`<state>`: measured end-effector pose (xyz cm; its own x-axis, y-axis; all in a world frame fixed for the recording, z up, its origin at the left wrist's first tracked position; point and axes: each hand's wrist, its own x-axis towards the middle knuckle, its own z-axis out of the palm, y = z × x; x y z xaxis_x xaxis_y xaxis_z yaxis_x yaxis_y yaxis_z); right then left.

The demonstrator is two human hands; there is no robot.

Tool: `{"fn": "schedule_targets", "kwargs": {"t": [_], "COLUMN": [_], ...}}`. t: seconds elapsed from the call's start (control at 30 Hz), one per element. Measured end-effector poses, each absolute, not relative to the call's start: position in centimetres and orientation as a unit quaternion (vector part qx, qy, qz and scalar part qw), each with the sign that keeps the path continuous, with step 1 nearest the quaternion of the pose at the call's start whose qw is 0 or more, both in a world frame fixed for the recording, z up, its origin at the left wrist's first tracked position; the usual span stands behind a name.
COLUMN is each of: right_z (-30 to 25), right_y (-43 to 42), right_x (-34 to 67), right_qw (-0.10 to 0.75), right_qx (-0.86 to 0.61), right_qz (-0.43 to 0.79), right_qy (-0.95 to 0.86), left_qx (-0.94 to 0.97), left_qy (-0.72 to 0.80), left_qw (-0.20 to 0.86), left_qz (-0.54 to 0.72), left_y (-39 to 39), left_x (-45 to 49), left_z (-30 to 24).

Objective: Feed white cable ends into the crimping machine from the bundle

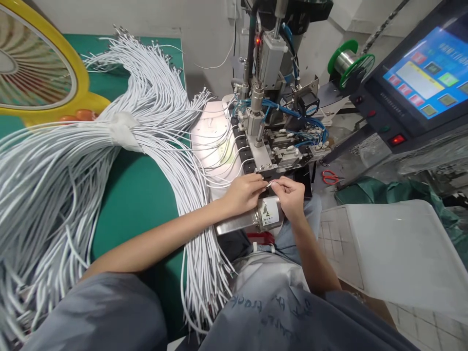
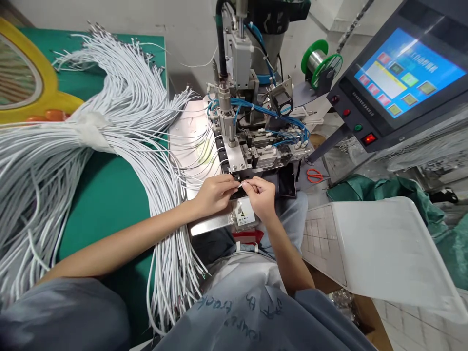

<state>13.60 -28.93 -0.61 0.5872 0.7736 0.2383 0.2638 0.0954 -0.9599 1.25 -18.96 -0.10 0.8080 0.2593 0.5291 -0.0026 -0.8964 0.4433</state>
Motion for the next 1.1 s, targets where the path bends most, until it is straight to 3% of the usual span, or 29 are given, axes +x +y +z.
{"fn": "schedule_targets", "kwargs": {"t": [0.2,0.3,0.5,0.77,0.97,1.1], "right_z": [-1.5,-0.8,0.0,-1.4,-0.1,-0.2], "right_y": [-28.5,-28.7,-28.9,-28.0,-28.6,-28.3], "right_x": [12.4,13.7,16.0,12.9,13.8,13.5], "right_qw": [0.662,0.627,0.523,0.628,0.565,0.583], "right_qx": [-0.631,-0.631,-0.665,-0.650,-0.674,-0.665], "right_qz": [0.175,0.221,0.274,0.217,0.199,0.201], "right_qy": [-0.364,-0.401,-0.458,-0.369,-0.433,-0.421], "left_qx": [0.908,0.921,0.953,0.928,0.951,0.939], "left_qy": [0.095,0.095,0.087,0.115,0.097,0.110], "left_qw": [0.282,0.272,0.151,0.197,0.100,0.128], "left_qz": [0.296,0.261,0.249,0.294,0.276,0.300], "left_y": [-18.9,-18.7,-18.6,-19.0,-18.9,-19.0], "left_x": [1.1,1.1,1.2,1.2,1.1,1.2], "left_z": [0.3,0.4,0.1,-0.1,0.0,-0.1]}}
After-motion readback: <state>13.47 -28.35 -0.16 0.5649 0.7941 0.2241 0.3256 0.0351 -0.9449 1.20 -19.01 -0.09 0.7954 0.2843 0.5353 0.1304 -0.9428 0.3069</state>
